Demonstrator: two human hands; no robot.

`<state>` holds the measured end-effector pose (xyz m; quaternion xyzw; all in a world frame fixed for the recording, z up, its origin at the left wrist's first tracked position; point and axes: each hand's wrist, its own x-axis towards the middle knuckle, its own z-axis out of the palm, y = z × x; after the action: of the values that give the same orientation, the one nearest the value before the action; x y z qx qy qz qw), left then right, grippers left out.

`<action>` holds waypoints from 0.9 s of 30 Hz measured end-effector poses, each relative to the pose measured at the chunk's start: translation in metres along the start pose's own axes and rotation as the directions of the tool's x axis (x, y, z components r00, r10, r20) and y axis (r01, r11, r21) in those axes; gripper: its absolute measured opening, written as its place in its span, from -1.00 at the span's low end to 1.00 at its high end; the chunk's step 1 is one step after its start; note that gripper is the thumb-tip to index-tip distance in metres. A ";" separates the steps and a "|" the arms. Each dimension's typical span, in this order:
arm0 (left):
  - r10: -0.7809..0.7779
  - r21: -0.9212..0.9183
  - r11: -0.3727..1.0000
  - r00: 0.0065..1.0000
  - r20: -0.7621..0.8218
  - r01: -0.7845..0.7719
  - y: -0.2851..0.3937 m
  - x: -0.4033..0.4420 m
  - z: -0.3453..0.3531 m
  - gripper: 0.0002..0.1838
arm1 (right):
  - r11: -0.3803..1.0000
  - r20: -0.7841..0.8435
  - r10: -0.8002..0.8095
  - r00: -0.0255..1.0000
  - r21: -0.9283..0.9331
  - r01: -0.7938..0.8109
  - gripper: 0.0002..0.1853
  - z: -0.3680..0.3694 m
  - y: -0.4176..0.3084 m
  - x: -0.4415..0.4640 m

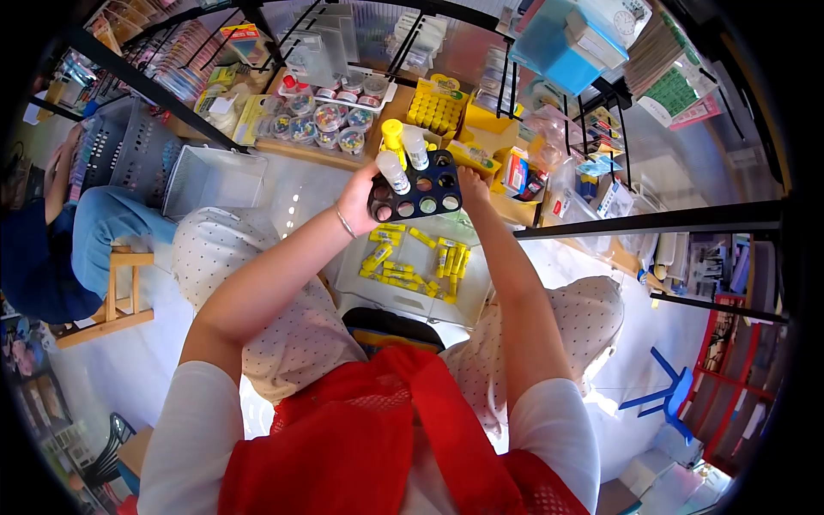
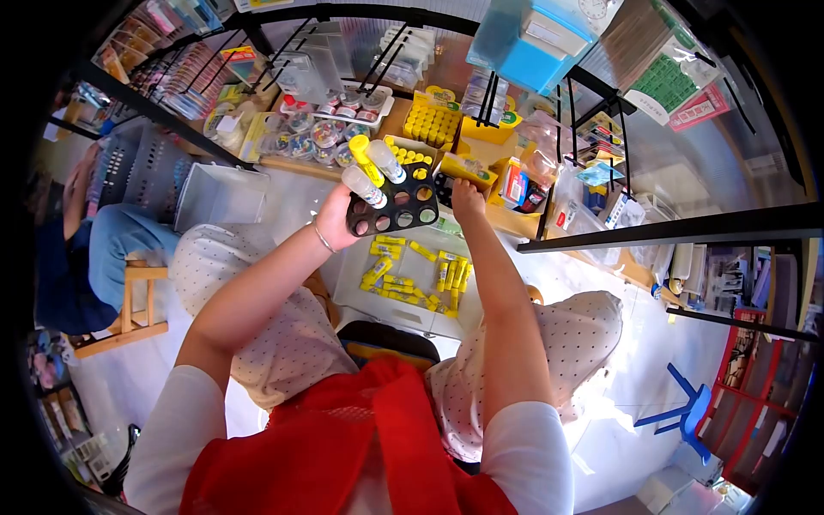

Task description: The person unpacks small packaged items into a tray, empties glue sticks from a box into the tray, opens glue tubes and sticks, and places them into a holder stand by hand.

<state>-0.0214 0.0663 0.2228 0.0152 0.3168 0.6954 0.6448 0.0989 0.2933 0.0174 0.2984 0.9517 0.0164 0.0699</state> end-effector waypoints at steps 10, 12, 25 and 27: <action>0.033 -0.078 0.997 0.998 0.062 -0.028 0.006 0.003 0.005 -0.59 | 0.696 -0.361 0.283 0.889 0.715 0.068 -0.71 -0.091 -0.012 -0.024; 0.061 -0.016 0.998 0.998 -0.008 -0.061 0.006 0.008 0.004 -0.58 | 0.487 -0.316 0.449 0.836 0.871 0.067 -0.65 -0.150 -0.024 -0.039; 0.117 -0.114 0.986 0.993 -0.023 -0.119 0.003 0.005 0.013 -0.63 | 0.052 -0.304 0.132 0.944 0.953 0.299 -0.72 -0.225 -0.056 -0.084; 0.126 -0.087 0.989 0.990 0.061 -0.121 0.004 0.010 0.001 -0.61 | 0.118 -0.298 0.130 0.946 0.952 0.283 -0.72 -0.228 -0.061 -0.085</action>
<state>-0.0262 0.0761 0.2217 0.0312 0.2643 0.7457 0.6109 0.1006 0.1978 0.2496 0.2121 0.7333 -0.5751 -0.2942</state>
